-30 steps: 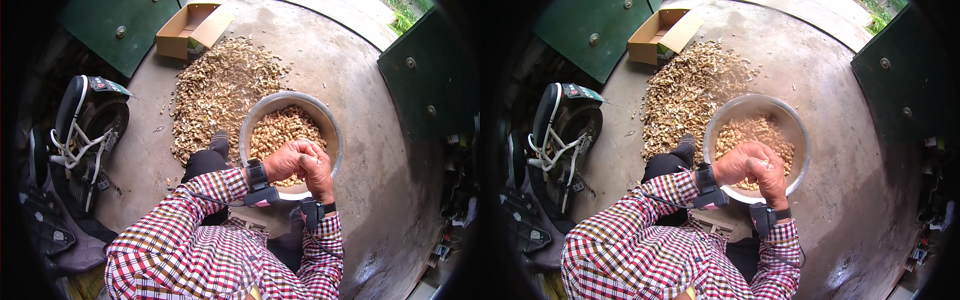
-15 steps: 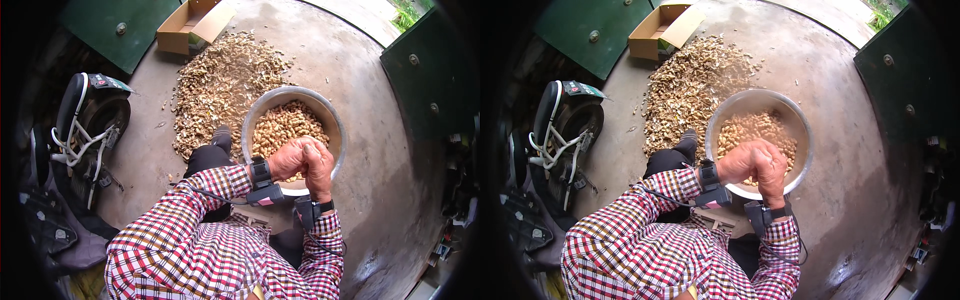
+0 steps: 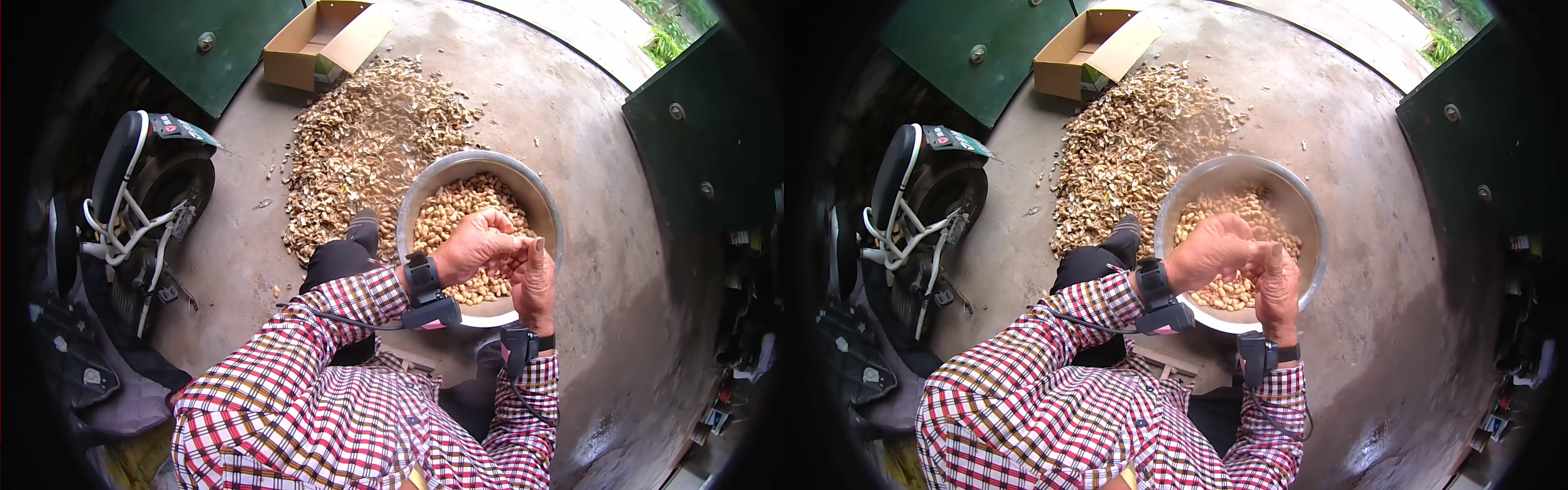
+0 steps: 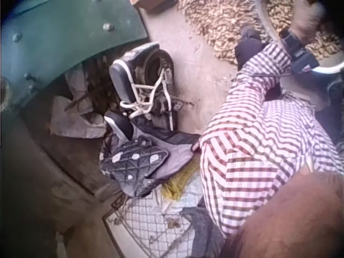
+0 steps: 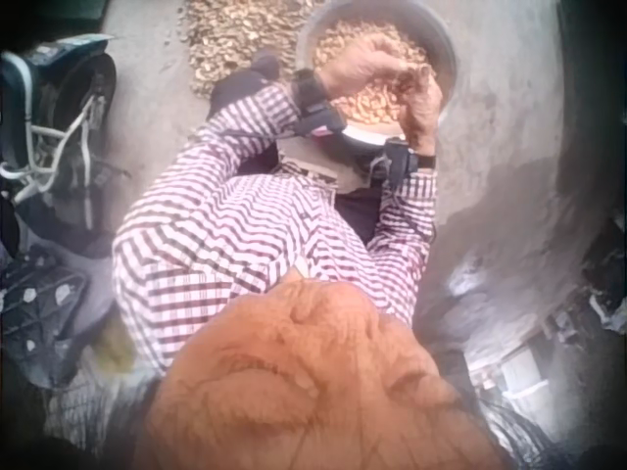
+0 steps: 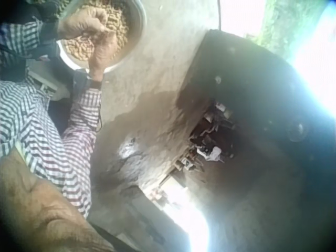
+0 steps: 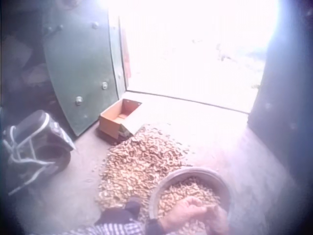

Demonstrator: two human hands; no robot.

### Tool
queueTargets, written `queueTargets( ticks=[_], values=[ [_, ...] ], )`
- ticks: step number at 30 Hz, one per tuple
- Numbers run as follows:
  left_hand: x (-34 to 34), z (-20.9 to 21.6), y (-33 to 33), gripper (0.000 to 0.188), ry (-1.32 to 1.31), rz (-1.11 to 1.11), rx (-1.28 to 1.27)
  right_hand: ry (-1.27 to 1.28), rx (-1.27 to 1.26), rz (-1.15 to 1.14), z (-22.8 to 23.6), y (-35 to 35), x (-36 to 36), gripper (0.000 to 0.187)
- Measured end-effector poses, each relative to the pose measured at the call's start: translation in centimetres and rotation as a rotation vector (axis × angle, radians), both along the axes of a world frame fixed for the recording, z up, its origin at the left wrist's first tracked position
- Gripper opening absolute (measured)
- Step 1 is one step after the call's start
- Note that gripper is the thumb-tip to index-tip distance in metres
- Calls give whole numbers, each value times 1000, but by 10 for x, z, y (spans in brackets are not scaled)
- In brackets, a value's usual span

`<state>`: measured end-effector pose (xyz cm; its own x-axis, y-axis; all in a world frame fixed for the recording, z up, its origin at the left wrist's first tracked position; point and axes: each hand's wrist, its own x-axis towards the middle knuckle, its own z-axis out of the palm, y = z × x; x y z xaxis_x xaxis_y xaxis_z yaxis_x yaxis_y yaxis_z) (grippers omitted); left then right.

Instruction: Peeling peanuts by hand and placing the kernels into a metal bowl.

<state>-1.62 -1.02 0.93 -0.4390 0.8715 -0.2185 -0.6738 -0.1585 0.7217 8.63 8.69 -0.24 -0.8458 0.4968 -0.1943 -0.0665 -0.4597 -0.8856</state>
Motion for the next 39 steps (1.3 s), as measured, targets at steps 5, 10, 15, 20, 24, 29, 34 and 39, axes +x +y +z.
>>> queueTargets(
  ticks=[5, 10, 15, 20, 24, 29, 34, 39],
  values=[
    [0, -1, -1, 14, -43, -157, 67, 1, -55, 85, 0, 2, 1, 38],
    [-3, 4, -3, 15, 2, -148, -4, 39, -65, 121, -4, 6, 3, 34],
    [-4, 3, -4, 15, 36, -170, 32, -55, -83, 58, 5, 1, 1, 32],
    [-3, 4, -2, 15, 8, -197, 33, -8, 61, 101, 6, 5, 5, 33],
    [-1, 3, -2, 15, 21, -223, 28, -1, 188, 125, 10, 6, 8, 33],
    [1, 1, -1, 16, -40, -209, -10, -84, 417, 83, 20, 3, 8, 35],
    [1, 0, -1, 14, -53, -224, 1, -120, 410, 131, 20, 6, 11, 37],
    [3, -4, 2, 11, -153, -252, 37, -140, 422, 133, 17, 8, 13, 35]
  ],
)
